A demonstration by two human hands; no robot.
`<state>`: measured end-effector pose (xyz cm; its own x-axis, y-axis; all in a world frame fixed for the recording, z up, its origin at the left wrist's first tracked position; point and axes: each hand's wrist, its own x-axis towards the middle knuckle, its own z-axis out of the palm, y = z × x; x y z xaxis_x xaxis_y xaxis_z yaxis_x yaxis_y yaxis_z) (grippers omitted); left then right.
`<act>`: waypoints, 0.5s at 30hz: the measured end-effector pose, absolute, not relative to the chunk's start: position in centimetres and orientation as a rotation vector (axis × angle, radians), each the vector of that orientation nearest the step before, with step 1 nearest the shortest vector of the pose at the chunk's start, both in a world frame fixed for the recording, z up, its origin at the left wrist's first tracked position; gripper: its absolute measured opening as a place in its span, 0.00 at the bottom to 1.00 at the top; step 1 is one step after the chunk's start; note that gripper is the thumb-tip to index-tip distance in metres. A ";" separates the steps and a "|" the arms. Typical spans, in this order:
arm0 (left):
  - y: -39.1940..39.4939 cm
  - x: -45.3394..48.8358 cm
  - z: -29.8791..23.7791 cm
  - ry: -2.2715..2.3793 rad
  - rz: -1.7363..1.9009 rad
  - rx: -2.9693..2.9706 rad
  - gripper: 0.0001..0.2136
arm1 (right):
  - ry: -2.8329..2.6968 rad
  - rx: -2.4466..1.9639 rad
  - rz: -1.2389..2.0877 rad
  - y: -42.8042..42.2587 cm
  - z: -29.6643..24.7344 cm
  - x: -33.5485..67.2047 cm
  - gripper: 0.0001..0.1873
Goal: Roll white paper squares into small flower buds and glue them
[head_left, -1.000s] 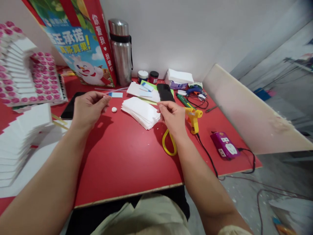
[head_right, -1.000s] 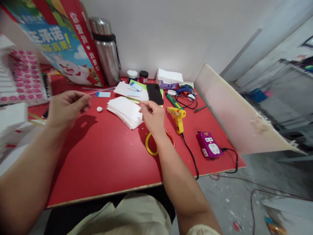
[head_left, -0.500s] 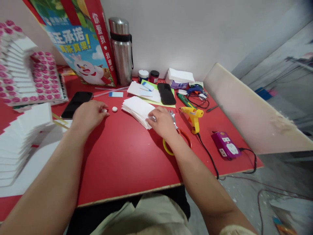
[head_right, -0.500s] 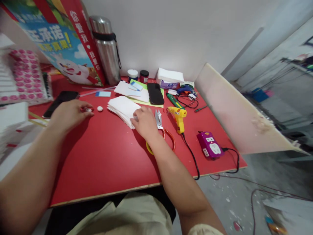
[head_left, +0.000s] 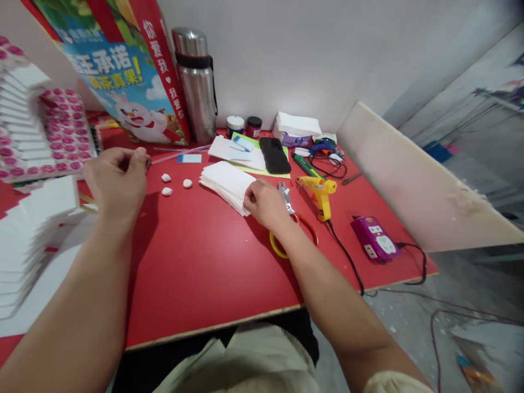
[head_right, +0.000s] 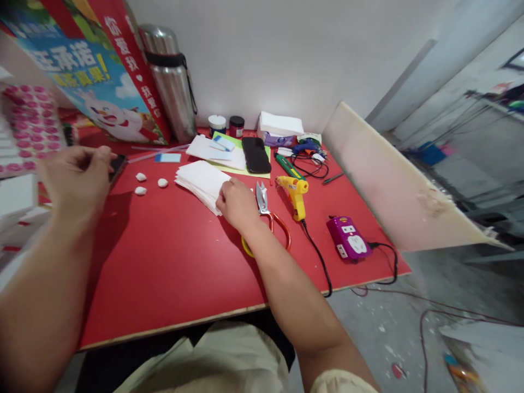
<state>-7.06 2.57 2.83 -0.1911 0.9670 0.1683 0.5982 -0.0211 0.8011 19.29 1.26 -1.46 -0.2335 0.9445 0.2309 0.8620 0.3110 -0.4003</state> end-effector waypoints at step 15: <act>1.7 -2.0 -1.3 1.260 1.363 1.349 0.16 | -1.104 -1.072 1.460 1.3 1.5 22.0 0.15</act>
